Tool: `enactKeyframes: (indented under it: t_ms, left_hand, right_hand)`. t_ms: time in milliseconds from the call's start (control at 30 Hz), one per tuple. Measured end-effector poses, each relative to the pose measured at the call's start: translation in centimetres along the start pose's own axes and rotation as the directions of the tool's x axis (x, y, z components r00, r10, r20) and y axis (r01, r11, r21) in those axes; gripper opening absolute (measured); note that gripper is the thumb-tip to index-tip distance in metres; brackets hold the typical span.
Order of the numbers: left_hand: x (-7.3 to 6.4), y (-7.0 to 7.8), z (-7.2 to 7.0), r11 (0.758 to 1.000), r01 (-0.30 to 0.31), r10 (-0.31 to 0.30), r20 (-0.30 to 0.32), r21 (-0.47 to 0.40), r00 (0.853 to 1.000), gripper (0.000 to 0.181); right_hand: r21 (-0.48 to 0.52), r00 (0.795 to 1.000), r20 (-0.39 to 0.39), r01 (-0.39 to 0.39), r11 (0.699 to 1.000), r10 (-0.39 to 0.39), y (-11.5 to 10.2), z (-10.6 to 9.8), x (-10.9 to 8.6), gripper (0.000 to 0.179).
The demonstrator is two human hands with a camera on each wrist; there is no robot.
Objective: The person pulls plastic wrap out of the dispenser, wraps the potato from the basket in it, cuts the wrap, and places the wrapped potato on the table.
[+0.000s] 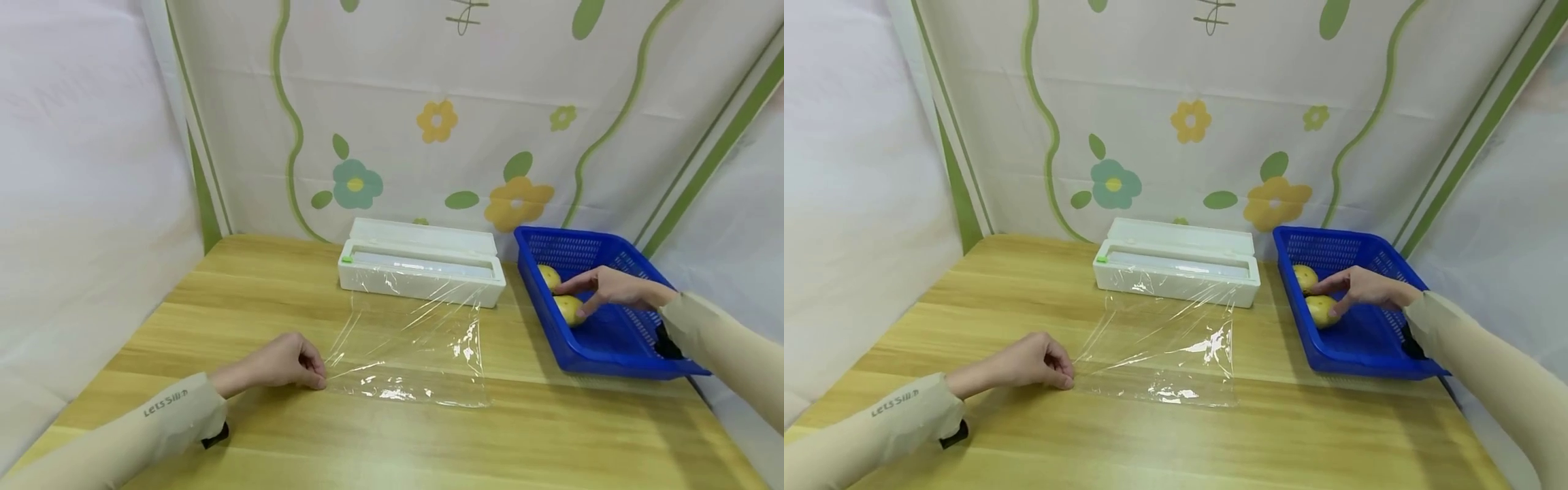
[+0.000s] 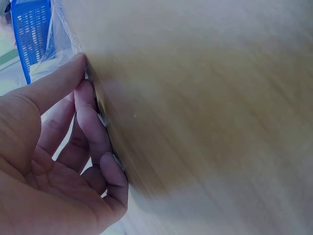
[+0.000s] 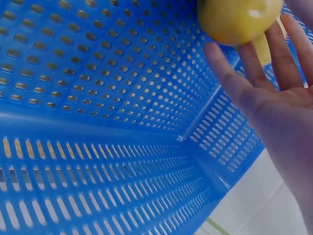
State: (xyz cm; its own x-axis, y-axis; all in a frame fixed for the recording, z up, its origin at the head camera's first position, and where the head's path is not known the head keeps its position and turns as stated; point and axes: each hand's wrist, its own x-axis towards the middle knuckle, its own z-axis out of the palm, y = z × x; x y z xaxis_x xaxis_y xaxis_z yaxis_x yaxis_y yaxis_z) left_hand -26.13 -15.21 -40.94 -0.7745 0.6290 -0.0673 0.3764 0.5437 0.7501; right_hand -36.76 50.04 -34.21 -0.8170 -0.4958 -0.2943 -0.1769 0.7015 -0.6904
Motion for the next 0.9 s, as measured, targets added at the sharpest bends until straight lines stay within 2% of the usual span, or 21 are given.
enactKeyframes:
  t_ms: [233, 367, 600, 900]
  left_hand:
    - [0.01, -0.01, 0.41, 1.000, -0.002, 0.002, 0.005, -0.002, 1.000, 0.009]
    - [-0.01, 0.11, 0.25, 1.000, -0.002, 0.002, -0.003, 0.000, 1.000, 0.010]
    - [-0.28, 0.19, 0.13, 1.000, 0.004, -0.004, 0.001, 0.015, 1.000, 0.010]
    - [-0.20, 0.51, 0.03, 1.000, -0.010, 0.010, -0.001, 0.013, 1.000, 0.009]
  right_hand:
    - [-0.131, 0.998, -0.026, -0.065, 0.989, 0.062, 0.28, 1.01, 0.12, 0.066]
    - [-0.145, 0.999, -0.021, -0.045, 0.988, 0.042, 0.21, 0.94, 0.24, 0.068]
    - [-0.188, 0.999, 0.034, 0.005, 0.982, 0.001, 0.04, 0.78, 0.72, 0.078]
    - [-0.207, 0.999, -0.031, -0.047, 0.977, 0.042, -0.34, 0.84, 0.59, 0.076]
